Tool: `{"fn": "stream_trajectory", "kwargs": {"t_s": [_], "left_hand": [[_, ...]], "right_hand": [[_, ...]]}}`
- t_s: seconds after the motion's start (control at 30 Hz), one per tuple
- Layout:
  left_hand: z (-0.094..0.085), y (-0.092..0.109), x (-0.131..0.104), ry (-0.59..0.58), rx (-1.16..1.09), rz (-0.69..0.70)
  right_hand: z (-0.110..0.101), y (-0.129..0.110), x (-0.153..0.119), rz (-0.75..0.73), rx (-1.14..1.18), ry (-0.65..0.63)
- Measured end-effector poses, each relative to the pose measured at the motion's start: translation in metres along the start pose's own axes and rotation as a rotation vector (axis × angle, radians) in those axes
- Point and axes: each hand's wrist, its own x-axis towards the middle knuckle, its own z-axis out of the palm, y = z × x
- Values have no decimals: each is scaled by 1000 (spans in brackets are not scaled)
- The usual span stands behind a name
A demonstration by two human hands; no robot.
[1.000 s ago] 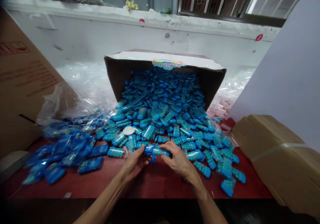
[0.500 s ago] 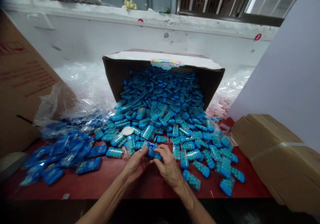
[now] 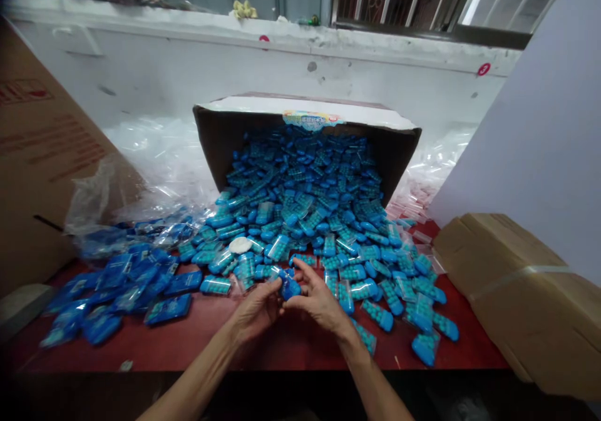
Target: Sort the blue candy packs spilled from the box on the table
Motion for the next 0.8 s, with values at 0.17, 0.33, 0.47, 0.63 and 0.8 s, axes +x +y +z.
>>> {"fn": "stream_trajectory", "kwargs": {"t_s": [0.17,0.33,0.47,0.63,0.8], "left_hand": [[-4,-5,-1,6,-63,-23],[-1,-8,-4,-46,-85,22],[7,-7,-6,-83,-91,45],[15,-12,-5,77,-65,109],[-10,16,-27,255,-188,215]], "right_hand": [[-5,-3,4,78,159,-122],[2,1,2,-11,111,-22],[8,5,0,-75,-17,142],[13,14,1,-195,-318,303],[8,21,5,-211,-596,282]]}}
